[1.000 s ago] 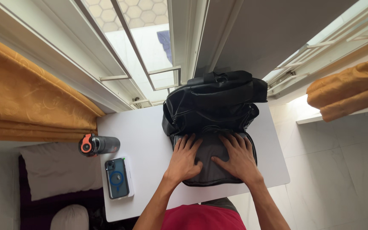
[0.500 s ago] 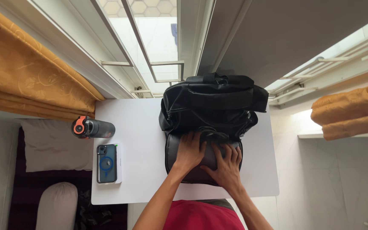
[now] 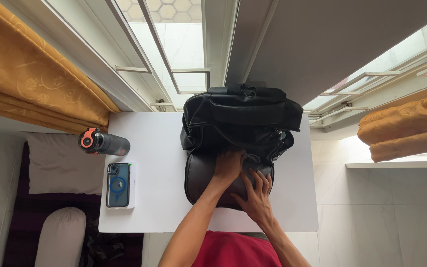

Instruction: The person packs a backpack on a small white table. They handle a phone and its case, coil charging cables, place a computer mouse and a small round container on the table, open the backpack's compartments, and zip and adjust the bag.

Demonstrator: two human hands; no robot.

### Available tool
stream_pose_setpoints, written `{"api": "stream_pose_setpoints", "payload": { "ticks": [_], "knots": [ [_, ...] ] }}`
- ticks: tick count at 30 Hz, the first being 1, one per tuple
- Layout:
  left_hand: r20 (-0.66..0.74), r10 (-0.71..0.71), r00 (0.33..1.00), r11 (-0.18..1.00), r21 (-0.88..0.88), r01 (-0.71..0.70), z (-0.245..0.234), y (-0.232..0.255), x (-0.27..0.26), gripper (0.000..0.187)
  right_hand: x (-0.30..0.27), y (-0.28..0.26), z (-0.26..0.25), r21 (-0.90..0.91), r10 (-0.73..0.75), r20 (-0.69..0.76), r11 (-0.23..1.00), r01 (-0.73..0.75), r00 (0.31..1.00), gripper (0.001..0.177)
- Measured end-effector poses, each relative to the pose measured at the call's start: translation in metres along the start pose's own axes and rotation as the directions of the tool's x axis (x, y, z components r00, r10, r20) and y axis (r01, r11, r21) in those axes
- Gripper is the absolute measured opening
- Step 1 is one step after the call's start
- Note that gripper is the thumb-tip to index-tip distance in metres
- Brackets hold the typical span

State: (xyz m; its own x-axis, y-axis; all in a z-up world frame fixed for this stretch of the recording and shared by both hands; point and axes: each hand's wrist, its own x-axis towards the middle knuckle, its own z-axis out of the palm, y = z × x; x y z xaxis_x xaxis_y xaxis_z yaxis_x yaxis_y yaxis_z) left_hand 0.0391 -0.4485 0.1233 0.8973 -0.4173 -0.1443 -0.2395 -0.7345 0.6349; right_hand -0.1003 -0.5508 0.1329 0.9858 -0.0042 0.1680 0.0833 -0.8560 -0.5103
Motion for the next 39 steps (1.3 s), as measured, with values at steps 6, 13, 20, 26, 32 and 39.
{"api": "stream_pose_setpoints", "payload": {
  "ticks": [6, 13, 20, 26, 32, 39],
  "knots": [
    [-0.250, 0.217, 0.943, 0.971, -0.038, -0.234, -0.019, 0.008, -0.019, 0.019, 0.009, -0.005, -0.026, 0.083, 0.043, 0.077, 0.995, -0.050, 0.996, 0.080],
    [-0.269, 0.187, 0.945, 0.951, -0.192, -0.243, -0.058, 0.028, -0.045, 0.018, 0.024, -0.009, -0.059, 0.284, 0.208, 0.022, 0.937, -0.206, 0.978, 0.058],
    [-0.318, 0.143, 0.937, 0.918, -0.311, -0.245, -0.082, 0.039, -0.063, 0.020, 0.052, -0.016, -0.098, 0.310, 0.271, 0.026, 0.913, -0.265, 0.962, 0.052],
    [-0.304, 0.143, 0.942, 0.862, -0.429, -0.269, -0.103, 0.041, -0.076, 0.030, 0.068, -0.023, -0.117, 0.267, 0.234, -0.023, 0.938, -0.220, 0.972, 0.041],
    [-0.394, 0.076, 0.916, 0.825, -0.491, -0.280, -0.123, 0.047, -0.083, 0.021, 0.076, -0.033, -0.133, 0.293, 0.228, 0.000, 0.931, -0.218, 0.974, 0.031],
    [-0.353, -0.053, 0.934, 0.760, -0.621, -0.191, -0.146, 0.051, -0.090, 0.011, 0.090, -0.051, -0.147, 0.380, 0.194, 0.017, 0.906, -0.186, 0.981, 0.041]
  ]
}}
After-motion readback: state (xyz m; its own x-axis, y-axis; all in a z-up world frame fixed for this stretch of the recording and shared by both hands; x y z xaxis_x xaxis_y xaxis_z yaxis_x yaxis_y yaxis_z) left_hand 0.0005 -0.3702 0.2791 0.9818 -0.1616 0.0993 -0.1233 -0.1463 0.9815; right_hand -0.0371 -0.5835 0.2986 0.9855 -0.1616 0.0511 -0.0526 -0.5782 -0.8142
